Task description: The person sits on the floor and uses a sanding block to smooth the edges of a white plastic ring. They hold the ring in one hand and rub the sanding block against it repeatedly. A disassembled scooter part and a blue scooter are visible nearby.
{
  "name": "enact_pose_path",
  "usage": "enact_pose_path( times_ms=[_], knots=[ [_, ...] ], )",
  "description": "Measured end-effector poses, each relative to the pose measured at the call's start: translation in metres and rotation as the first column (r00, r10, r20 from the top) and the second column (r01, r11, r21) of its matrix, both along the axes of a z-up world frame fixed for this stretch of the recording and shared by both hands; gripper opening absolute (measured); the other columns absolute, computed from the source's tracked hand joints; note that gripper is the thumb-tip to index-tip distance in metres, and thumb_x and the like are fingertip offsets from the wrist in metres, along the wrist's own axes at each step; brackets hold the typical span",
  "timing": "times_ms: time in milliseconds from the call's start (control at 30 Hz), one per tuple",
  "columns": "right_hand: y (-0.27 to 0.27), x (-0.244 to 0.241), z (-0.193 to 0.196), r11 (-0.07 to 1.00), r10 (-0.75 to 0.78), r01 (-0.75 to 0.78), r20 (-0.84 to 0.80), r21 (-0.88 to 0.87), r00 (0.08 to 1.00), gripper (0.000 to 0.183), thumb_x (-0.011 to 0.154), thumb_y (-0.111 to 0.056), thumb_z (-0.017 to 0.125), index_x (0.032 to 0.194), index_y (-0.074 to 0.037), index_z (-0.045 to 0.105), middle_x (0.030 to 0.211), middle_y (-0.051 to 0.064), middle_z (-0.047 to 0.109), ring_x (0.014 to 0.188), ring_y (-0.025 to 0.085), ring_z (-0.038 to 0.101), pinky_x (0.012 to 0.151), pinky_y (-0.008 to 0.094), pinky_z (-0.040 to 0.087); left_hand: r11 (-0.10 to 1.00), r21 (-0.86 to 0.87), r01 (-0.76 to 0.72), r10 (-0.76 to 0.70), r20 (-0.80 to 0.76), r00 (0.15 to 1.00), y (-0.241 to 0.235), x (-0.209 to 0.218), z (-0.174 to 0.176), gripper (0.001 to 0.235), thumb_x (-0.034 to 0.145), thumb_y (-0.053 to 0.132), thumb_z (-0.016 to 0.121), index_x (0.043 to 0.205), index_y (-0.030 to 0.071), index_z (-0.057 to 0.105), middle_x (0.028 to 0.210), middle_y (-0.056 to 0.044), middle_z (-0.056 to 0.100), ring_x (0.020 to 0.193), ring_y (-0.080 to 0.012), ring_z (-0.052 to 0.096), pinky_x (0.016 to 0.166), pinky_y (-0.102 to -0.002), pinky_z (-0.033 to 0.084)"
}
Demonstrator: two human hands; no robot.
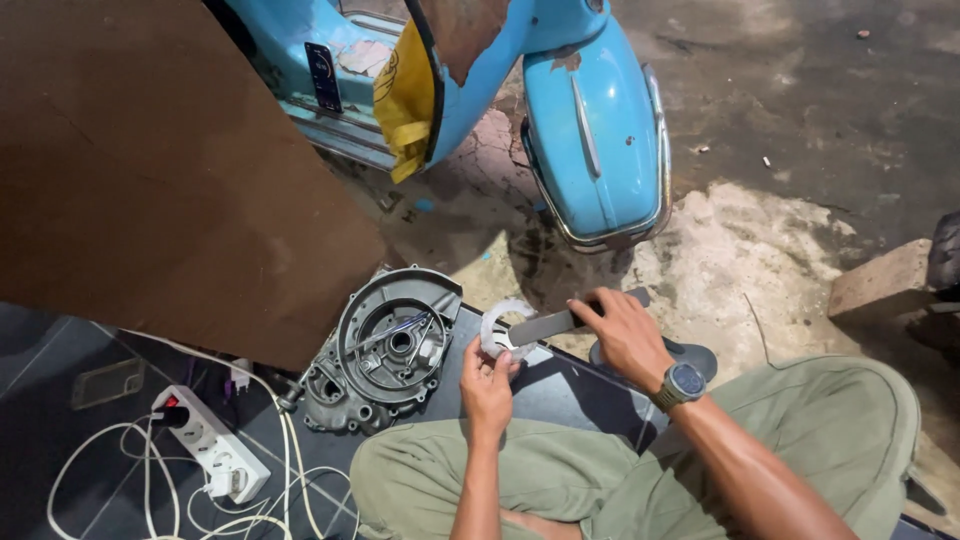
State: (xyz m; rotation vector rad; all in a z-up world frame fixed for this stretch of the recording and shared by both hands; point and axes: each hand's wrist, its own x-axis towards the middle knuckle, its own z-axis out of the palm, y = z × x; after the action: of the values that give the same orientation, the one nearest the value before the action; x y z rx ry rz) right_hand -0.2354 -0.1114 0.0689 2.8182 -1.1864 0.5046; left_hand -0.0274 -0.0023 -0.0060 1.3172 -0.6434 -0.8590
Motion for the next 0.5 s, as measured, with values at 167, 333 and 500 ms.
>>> enact_pose_path(
  times_ms=[167,333,500],
  knots=[
    [-0.008,-0.007,-0.004,0.999,-0.028,0.027,-0.02,-0.019,0.999,0.039,0.104,-0.009,0.032,0.131,-0.024,0.056,0.108,0.006,0.055,0.105,0.029,0.063,0.1,0.042,0.05,1.0,0.013,-0.02,0.02,0.019,1.0,-0.003,0.003,-0.009,0.049,0.095,0.005,0.068,0.141,0.001,0.05,0.108,-0.023,0.066,0.085,-0.0255,0.073,0.077,-0.038,0.069],
    [0.0,0.0,0.001,1.0,0.008,-0.008,-0.018,0.009,1.0,0.039,0.104,-0.01,0.032,0.132,-0.023,0.056,0.11,0.007,0.055,0.107,0.03,0.064,0.1,0.043,0.049,0.999,0.029,-0.045,0.045,-0.03,0.999,-0.004,0.005,-0.021,0.031,0.096,0.007,0.068,0.126,-0.001,0.061,0.104,-0.024,0.069,0.082,-0.0312,0.077,0.074,-0.042,0.07],
    [0.0,0.001,0.013,0.997,-0.057,0.053,0.091,0.049,0.994,0.046,0.081,-0.006,0.06,0.126,-0.016,0.065,0.113,0.006,0.06,0.094,0.03,0.058,0.083,0.039,0.047,1.0,0.006,0.022,-0.021,-0.111,0.994,0.0,0.002,-0.003,0.036,0.097,0.004,0.059,0.131,-0.003,0.054,0.11,-0.016,0.07,0.085,-0.0226,0.075,0.078,-0.031,0.066]
  ],
)
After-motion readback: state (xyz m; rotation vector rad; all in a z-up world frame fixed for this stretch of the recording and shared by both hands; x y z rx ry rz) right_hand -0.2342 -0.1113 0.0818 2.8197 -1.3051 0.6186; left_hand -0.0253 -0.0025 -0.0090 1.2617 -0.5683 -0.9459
